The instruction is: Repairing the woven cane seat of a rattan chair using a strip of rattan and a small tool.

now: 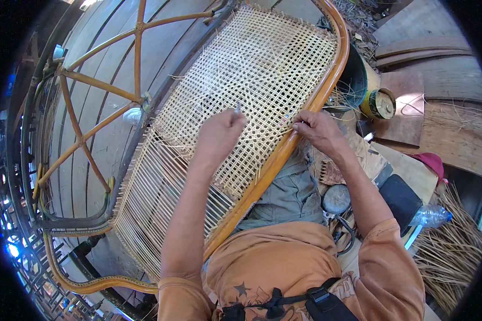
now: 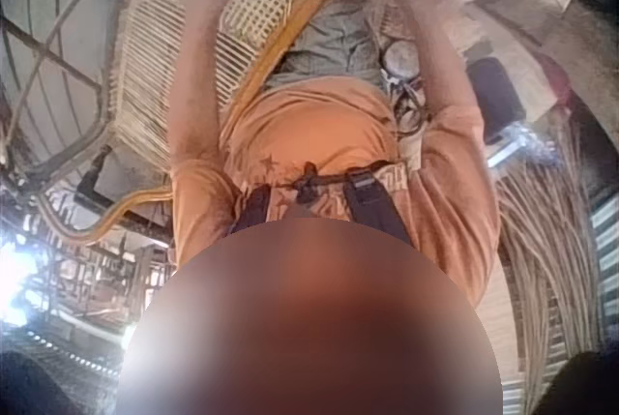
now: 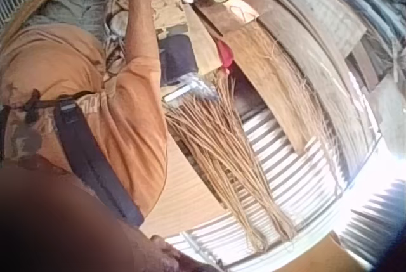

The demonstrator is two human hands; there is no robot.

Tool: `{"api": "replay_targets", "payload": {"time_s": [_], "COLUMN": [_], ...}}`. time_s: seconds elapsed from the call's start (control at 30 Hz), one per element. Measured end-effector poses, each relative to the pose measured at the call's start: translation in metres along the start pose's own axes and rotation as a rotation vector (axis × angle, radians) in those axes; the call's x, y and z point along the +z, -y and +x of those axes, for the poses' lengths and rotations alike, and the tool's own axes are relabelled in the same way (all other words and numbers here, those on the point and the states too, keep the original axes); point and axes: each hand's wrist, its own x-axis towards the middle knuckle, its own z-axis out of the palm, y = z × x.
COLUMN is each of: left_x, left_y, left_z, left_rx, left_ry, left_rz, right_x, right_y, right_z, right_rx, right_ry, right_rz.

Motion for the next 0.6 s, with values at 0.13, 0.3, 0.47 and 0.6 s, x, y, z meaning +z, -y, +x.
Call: {"api": "replay_targets", "payload": {"time_s": [0.13,0.3,0.47,0.6], "left_x": [0.040,0.068,0.073,0.066], "left_y": [-0.012,-0.017,-0.020,-0.012], "left_z": [0.004,0.003,0.001,-0.003], "left_rx": [0.048,0.029,0.072,-0.026], "left_ry": [0.133,0.234,0.345,0.269], "left_rz": [-0.190,-0.247,-0.299,-0.420], "right_x": [0.003,-0.004,0.000,0.019], "right_y": [-0.014,-0.040,-0.077,-0.097], "right_z": [-0.004,-0.038,-0.112,-0.167], "right_rx": [-0.074,0.082,0.280,0.388], "right_ry": [-0.072,-0.424,-0.508,-0.455], "right_rz": [0.242,0.783,0.701,0.372]}}
